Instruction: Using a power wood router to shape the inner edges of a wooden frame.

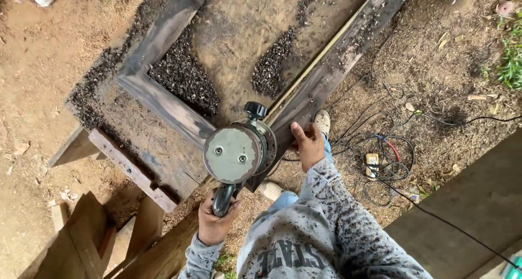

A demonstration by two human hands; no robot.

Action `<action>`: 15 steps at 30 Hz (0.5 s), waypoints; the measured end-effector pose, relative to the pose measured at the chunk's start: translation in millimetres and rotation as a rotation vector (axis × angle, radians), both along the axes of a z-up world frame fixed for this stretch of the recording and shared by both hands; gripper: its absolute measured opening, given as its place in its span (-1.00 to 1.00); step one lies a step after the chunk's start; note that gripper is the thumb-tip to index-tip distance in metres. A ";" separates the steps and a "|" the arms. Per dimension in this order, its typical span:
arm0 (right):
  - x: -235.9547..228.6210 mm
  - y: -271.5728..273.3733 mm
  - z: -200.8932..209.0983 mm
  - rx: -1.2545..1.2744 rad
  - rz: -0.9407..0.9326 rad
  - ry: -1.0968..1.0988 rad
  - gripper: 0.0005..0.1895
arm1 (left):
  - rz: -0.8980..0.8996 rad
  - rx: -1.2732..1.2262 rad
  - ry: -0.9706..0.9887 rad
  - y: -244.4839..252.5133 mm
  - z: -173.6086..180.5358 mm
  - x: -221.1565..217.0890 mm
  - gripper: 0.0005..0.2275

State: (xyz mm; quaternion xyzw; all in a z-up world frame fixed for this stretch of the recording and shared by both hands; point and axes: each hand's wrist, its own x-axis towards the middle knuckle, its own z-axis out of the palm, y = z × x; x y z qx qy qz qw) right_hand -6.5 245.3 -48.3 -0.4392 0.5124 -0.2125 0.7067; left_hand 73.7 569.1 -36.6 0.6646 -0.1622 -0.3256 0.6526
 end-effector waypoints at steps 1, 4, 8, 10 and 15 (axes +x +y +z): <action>-0.6 -0.2 1.8 0.004 0.008 -0.004 -0.34 | 0.000 -0.026 0.027 -2.7 4.1 -0.8 -0.81; 1.1 1.5 9.2 0.004 0.019 0.002 -0.34 | -0.009 -0.078 0.050 -8.3 13.9 -0.1 -0.81; 6.4 -0.4 31.9 -0.272 0.021 0.195 -0.35 | 0.027 -0.103 0.065 -14.5 14.3 -1.7 -0.79; 14.5 -13.2 42.2 -0.583 -0.008 0.264 -0.40 | 0.044 -0.032 0.049 -8.1 11.4 -4.0 -0.79; 82.7 -103.7 42.9 -1.293 0.309 0.077 -0.61 | 0.070 0.153 -0.004 -17.0 22.2 0.1 -0.80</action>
